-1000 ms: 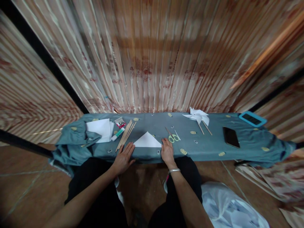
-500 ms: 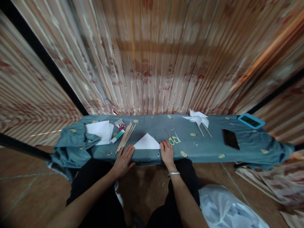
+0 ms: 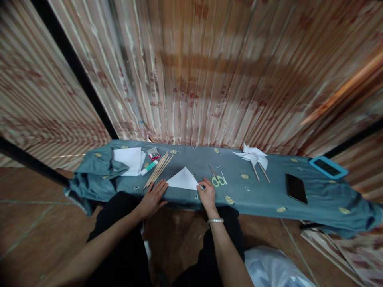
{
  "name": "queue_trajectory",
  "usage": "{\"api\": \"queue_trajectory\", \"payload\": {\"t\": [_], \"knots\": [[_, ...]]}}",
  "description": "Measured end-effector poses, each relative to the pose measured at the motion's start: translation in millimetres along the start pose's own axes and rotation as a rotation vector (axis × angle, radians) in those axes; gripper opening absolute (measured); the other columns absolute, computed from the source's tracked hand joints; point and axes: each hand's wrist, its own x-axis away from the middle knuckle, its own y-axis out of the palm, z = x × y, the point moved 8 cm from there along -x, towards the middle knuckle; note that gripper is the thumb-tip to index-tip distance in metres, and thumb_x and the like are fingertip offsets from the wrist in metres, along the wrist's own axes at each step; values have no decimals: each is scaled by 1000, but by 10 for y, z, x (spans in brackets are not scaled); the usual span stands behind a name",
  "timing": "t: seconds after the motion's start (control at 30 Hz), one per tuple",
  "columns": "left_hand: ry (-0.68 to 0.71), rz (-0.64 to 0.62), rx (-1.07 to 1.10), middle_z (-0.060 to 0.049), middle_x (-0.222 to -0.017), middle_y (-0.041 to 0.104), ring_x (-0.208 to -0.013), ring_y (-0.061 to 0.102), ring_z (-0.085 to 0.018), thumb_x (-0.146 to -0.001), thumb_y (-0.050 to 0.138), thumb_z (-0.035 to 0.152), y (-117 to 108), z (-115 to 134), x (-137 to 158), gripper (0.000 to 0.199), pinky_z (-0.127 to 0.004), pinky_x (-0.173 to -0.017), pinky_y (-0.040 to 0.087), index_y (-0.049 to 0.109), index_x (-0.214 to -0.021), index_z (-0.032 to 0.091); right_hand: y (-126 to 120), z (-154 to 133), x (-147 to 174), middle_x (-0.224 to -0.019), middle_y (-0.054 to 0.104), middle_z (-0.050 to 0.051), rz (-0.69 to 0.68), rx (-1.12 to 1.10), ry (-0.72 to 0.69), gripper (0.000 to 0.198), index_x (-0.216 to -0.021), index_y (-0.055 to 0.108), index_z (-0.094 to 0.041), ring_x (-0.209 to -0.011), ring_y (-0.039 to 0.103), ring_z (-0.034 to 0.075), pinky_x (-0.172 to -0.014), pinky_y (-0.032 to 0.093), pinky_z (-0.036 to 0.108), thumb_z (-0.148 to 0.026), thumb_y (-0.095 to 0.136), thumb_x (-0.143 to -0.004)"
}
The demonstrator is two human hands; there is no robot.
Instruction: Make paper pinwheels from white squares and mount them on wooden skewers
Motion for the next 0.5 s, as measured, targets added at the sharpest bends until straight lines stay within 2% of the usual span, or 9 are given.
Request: {"api": "queue_trajectory", "payload": {"t": [0.17,0.27,0.37,0.43,0.5], "knots": [[-77,166,154,-21,-160,23,-150,17,-30,-95,47,36,-128,-13,7,69,-56,-119,18,19,-154,15,-95,-3,10,-108,74,13,66,-176,41,27,-74,71,-20,-99,68,28,-91,50,45,-45,64,-71],[-152,261,412,-18,-162,19,-151,16,-29,-95,45,41,-198,-5,-27,70,-54,-120,18,17,-155,18,-147,-85,69,-104,75,14,89,-271,40,35,-78,71,-18,-92,70,26,-85,53,41,-51,63,-72],[-363,299,866,-16,-162,22,-148,25,-29,-92,49,48,-177,-62,-112,76,-50,-119,26,15,-155,22,-176,-199,148,-99,76,12,92,-330,32,36,-79,72,-18,-88,70,25,-83,54,39,-53,66,-72],[-580,228,1287,-17,-160,27,-141,41,-29,-93,45,48,-60,-70,-191,73,-48,-113,38,13,-154,23,-187,-276,208,-95,76,11,84,-348,34,35,-79,72,-18,-85,69,24,-81,54,37,-52,67,-73],[-726,108,1672,-18,-157,33,-134,50,-28,-96,35,50,6,23,-306,64,-48,-106,45,18,-152,23,-192,-357,270,-94,76,9,57,-345,35,33,-80,72,-18,-83,68,24,-78,54,36,-50,67,-74]]}}
